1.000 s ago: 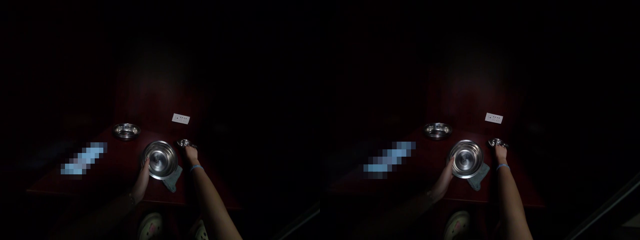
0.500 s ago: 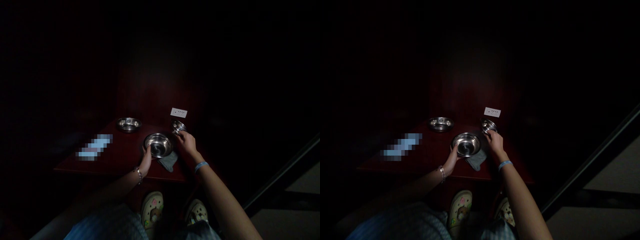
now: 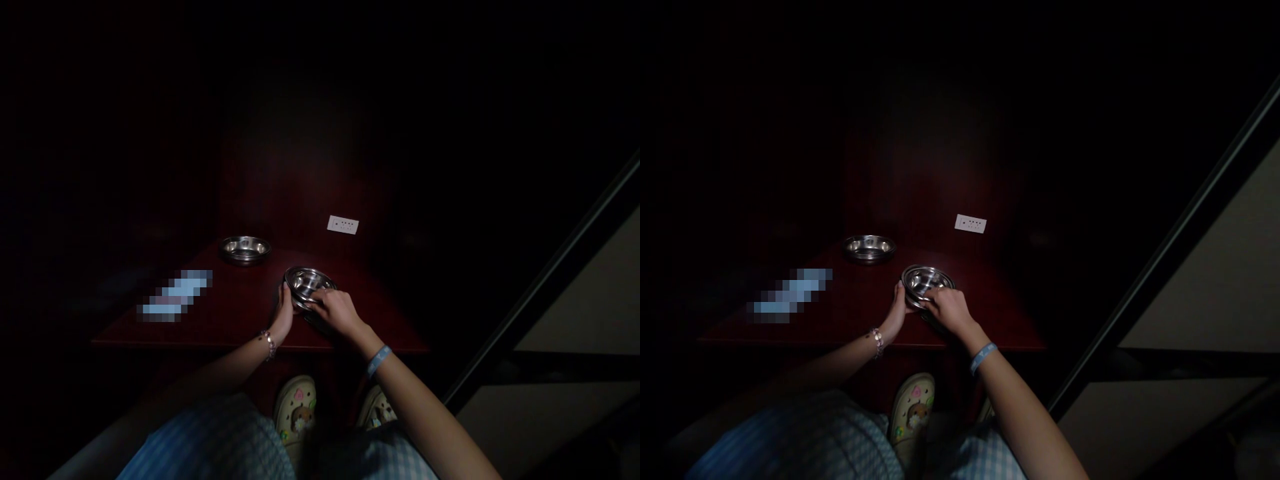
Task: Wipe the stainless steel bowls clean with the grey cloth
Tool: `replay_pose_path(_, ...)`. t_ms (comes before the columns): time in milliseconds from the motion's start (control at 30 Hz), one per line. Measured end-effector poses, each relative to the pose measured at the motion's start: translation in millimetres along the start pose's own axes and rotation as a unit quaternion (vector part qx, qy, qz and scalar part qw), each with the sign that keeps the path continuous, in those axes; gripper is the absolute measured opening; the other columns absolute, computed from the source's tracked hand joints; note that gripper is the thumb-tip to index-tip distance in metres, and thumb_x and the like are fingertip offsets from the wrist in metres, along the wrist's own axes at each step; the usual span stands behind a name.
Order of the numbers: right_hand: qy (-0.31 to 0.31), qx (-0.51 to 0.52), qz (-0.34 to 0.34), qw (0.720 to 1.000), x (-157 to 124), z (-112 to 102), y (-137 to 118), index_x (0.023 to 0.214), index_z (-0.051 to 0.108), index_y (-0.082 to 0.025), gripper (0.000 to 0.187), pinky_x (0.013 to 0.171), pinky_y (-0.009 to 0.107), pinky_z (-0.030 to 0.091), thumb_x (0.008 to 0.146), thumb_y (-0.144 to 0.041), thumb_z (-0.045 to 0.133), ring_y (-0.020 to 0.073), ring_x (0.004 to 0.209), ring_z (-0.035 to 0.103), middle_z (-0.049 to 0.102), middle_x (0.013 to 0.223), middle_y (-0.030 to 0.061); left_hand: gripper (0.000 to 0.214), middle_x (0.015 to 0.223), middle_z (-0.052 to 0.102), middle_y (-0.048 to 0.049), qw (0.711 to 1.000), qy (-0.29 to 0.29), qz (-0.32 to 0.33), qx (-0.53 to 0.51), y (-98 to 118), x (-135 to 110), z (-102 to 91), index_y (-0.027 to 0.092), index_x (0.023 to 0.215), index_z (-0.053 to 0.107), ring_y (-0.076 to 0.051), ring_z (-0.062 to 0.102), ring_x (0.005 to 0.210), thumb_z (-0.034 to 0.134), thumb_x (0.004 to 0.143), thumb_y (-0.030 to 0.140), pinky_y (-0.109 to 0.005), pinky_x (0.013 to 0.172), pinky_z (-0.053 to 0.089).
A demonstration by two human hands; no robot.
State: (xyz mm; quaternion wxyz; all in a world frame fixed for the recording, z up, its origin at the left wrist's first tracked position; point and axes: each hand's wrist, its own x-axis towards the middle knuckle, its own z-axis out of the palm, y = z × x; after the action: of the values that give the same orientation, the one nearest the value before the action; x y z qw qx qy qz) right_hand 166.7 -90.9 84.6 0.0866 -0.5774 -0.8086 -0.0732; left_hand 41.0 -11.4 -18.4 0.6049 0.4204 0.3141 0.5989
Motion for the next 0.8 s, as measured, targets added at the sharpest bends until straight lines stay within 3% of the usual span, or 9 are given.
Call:
replay_pose_path(267, -0.019, 0.022, 0.06, 0.998, 1, 11, 2, 0.118, 0.067, -0.025, 0.035, 0.085, 0.026, 0.045, 0.1, -0.042, 0.042, 0.0217, 0.106, 0.065, 0.072, 0.114, 0.0081, 0.058, 0.133, 0.06, -0.0147, 0.998, 0.012, -0.028, 0.047, 8, -6, 0.8, 0.023, 0.138, 0.045, -0.02, 0.07, 0.092, 0.033, 0.096, 0.061, -0.03, 0.069, 0.059)
replay_pose_path(500, -0.01, 0.087, -0.004, 0.996, 4, 33, 2, 0.134, 0.055, -0.024, 0.038, 0.094, 0.029, 0.046, 0.102, -0.027, 0.035, 0.0213, 0.112, 0.065, 0.068, 0.124, 0.0085, 0.037, 0.118, 0.065, -0.0108, 0.998, 0.0, -0.021, 0.059, 10, -5, -2.7, 0.023, 0.125, 0.049, -0.014, 0.068, 0.079, 0.038, 0.099, 0.047, -0.027, 0.067, 0.058)
replay_pose_path(700, 0.02, 0.145, -0.07, 0.987, 6, 39, 6, 0.132, 0.056, -0.02, 0.04, 0.098, 0.033, 0.048, 0.103, -0.032, 0.032, 0.0216, 0.114, 0.063, 0.066, 0.127, 0.0107, 0.045, 0.11, 0.066, -0.0106, 0.998, 0.004, -0.029, 0.058, 16, -7, -1.7, 0.021, 0.117, 0.053, -0.015, 0.066, 0.076, 0.036, 0.096, 0.058, -0.026, 0.064, 0.057)
replay_pose_path(800, 0.022, 0.165, -0.088, 0.982, 7, 40, 8, 0.131, 0.057, -0.019, 0.039, 0.098, 0.034, 0.048, 0.103, -0.032, 0.033, 0.0211, 0.112, 0.064, 0.067, 0.125, 0.0111, 0.044, 0.106, 0.067, -0.0099, 0.998, -0.004, -0.027, 0.064, 20, -10, -0.8, 0.021, 0.117, 0.052, -0.016, 0.067, 0.08, 0.048, 0.091, 0.056, -0.027, 0.067, 0.057)
